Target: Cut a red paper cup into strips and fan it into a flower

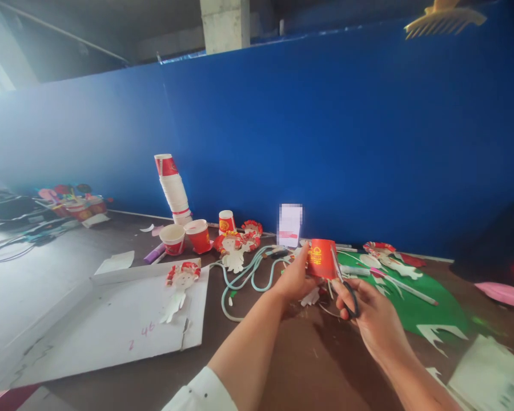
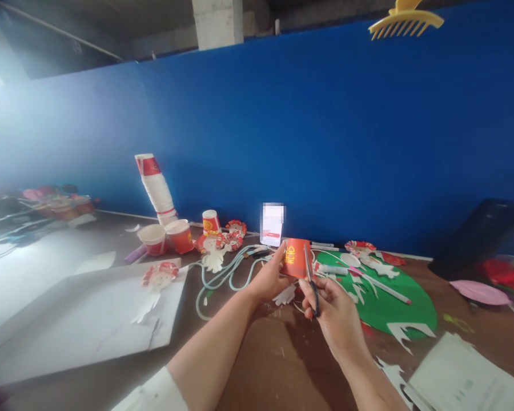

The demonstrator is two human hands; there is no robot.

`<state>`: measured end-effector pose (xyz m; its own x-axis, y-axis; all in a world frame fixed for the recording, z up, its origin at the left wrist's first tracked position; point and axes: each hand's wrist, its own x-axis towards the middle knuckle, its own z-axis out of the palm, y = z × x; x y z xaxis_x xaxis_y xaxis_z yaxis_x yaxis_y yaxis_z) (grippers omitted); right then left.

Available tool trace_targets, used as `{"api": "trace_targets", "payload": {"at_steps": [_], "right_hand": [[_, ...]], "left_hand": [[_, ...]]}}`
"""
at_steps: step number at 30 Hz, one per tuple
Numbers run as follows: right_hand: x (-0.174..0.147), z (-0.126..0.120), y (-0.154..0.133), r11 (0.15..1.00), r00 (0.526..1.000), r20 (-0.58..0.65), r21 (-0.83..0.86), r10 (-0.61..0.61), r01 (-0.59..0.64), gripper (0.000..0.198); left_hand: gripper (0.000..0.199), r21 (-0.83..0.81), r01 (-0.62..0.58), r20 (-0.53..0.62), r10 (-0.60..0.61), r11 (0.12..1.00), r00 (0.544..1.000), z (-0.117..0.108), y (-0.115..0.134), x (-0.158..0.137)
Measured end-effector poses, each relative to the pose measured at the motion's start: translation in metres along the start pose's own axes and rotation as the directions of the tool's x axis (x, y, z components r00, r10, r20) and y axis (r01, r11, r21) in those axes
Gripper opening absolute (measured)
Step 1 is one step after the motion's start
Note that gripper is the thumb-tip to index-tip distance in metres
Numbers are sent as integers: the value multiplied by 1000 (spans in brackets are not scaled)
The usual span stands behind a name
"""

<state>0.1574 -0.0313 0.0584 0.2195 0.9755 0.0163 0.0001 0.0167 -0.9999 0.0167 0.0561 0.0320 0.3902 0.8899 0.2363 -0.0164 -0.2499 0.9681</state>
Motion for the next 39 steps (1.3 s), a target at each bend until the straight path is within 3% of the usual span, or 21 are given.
{"api": "trace_targets", "payload": {"at_steps": [3,6,11,17,20,27,39], "right_hand": [[0,1,2,999,1000,10,-35,-19,19,34],[1,4,7,997,998,36,-63,-49,51,36],[-1,9,18,984,989,104,-137,-103,116,38],[-11,18,20,974,975,197,-180,-104,140,41],[-18,24,16,953,969,225,-258,-102,160,39],[-24,28,11,869,959,244,-434,-142,239,30],[-18,22,23,856,945,306,-454,-113,249,21]], "left_hand": [[75,461,-4,-121,67,887,990,5,5,-3],[71,596,49,-180,74,802,981,6,7,-5],[72,517,109,-296,58,849,953,4,5,-4],[59,319,154,-500,28,935,866,-5,3,-2],[62,268,169,-561,11,949,828,-9,3,-1],[67,287,210,-583,-4,934,813,-12,-1,2],[68,226,224,-566,-59,948,822,-13,-7,1]]}}
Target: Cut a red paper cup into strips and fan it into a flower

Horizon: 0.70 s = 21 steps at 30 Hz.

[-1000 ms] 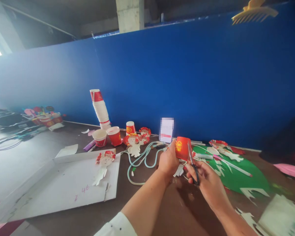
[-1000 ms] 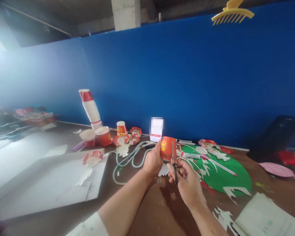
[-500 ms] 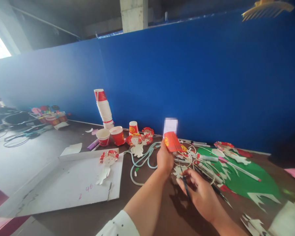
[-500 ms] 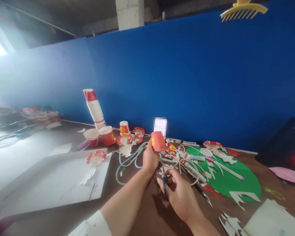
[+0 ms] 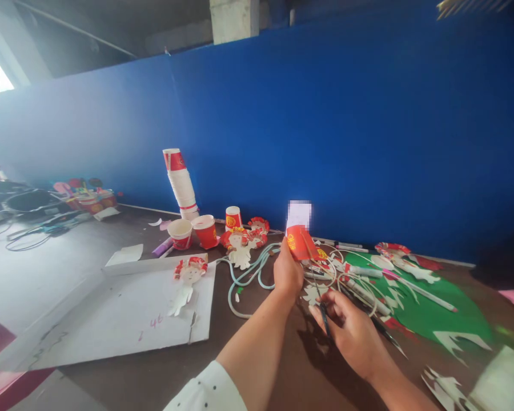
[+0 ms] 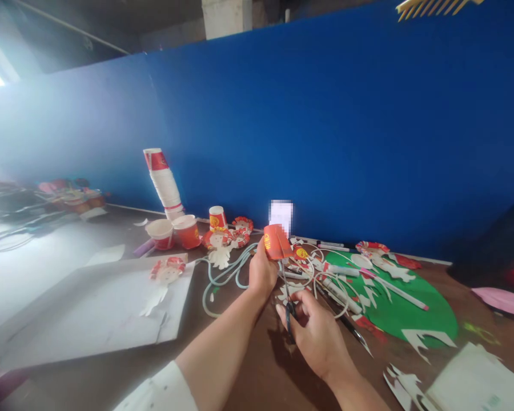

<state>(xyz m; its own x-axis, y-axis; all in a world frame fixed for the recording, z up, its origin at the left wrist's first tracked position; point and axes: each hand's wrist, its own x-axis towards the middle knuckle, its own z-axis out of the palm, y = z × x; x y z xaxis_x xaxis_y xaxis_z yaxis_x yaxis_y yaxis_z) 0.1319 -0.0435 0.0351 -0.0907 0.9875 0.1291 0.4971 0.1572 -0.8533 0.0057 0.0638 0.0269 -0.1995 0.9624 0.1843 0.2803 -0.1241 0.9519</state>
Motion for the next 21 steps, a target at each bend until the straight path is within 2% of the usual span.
{"api": "trace_targets", "payload": {"at_steps": [5,11,16,21], "right_hand": [[1,-1,0,1000,1000,3,-10,25,-25,23],[1,2,-1,1000,1000,-1,-14,28,-28,23],[2,1,3,1000,1000,-27,23,4,-3,27],[2,1,2,999,996,-92,41,24,-20,31]], "left_hand": [[66,19,-5,-28,6,1000,1000,1,-1,1],[67,24,40,9,-41,999,999,-2,6,-2],[68,97,-57,3,57,994,998,1,5,-6],[68,237,-122,56,112,964,992,7,2,-9]]}}
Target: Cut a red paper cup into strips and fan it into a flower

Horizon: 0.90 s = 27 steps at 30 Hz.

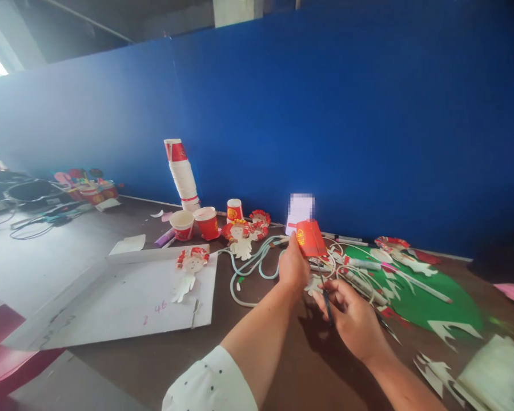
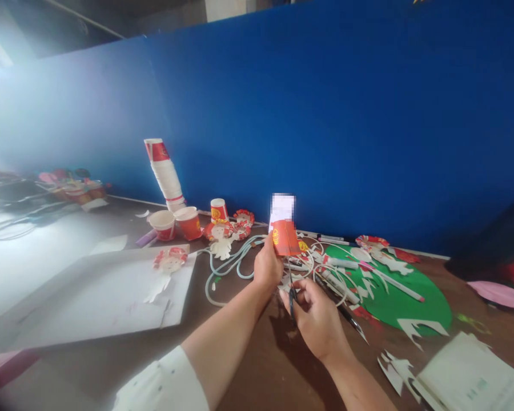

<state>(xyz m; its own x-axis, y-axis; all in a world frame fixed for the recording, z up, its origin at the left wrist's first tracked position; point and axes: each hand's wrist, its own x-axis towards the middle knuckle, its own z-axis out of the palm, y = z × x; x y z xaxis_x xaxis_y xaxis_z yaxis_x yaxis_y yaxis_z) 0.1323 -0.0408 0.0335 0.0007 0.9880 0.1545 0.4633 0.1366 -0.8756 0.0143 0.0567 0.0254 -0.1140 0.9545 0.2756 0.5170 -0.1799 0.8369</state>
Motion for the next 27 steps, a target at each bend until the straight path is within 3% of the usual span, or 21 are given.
{"api": "trace_targets", "payload": {"at_steps": [9,27], "right_hand": [[3,-1,15,999,1000,-6,37,1,-1,34],[8,0,23,986,1000,-17,167,15,-12,36]], "left_hand": [[69,214,-32,64,19,976,998,0,6,-3],[68,318,-55,111,20,946,994,-1,11,-2]]}}
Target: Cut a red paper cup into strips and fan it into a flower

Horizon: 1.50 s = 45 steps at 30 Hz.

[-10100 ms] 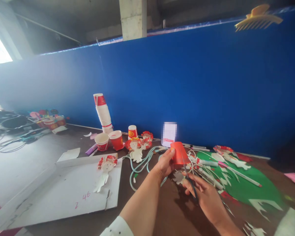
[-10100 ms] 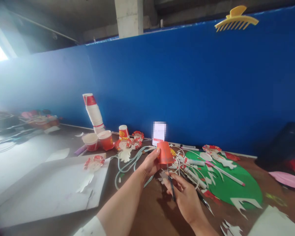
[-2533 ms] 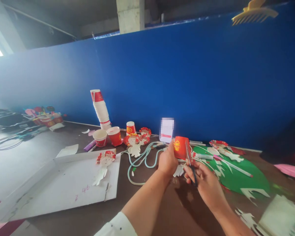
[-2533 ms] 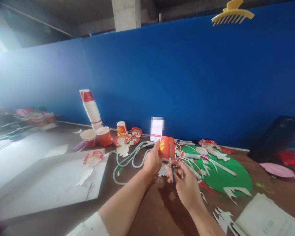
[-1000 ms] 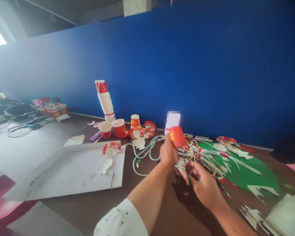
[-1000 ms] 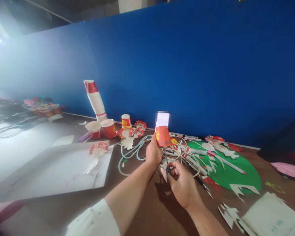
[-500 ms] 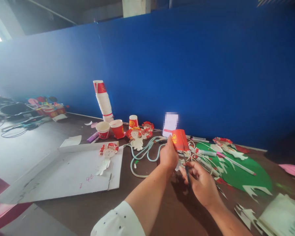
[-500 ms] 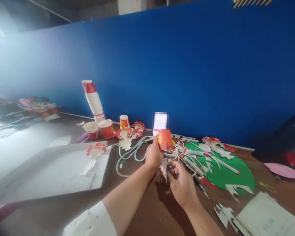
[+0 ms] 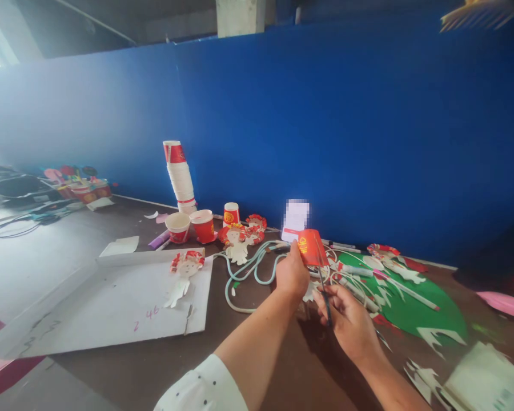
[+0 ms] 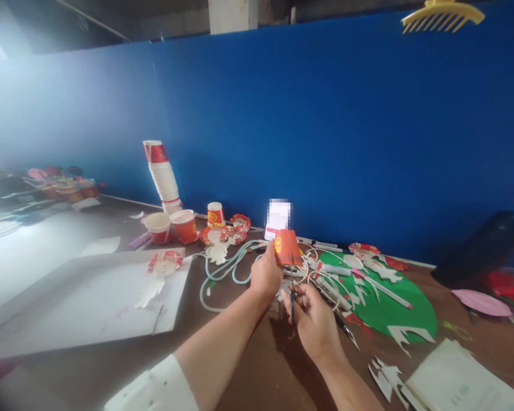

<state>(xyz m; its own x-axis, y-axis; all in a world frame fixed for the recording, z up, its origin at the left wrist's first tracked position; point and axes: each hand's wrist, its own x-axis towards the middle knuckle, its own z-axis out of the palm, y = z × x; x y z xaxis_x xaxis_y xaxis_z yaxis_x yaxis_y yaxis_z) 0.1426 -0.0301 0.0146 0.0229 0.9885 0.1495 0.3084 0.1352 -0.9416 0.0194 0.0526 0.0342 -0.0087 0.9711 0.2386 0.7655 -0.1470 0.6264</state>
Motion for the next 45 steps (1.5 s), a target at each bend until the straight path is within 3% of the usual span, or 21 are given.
{"api": "trace_targets", "payload": {"at_steps": [13,22,32,45], "right_hand": [[0,-1,-2,999,1000,-10,-47,-18,17,27],[1,-3,-6,995,1000,-28,-104,4,-7,31],[3,-10,-20,1000,997,-73,-2,-19,19,35],[0,-8,-20,997,994,-86,-60,-62,57,26]], "left_hand": [[58,16,8,7,-8,1000,1000,0,1,0],[59,33,7,6,-7,999,1000,0,1,1],[65,155,-121,46,115,980,992,2,10,-7],[66,183,-136,23,134,974,991,4,8,-6]]}}
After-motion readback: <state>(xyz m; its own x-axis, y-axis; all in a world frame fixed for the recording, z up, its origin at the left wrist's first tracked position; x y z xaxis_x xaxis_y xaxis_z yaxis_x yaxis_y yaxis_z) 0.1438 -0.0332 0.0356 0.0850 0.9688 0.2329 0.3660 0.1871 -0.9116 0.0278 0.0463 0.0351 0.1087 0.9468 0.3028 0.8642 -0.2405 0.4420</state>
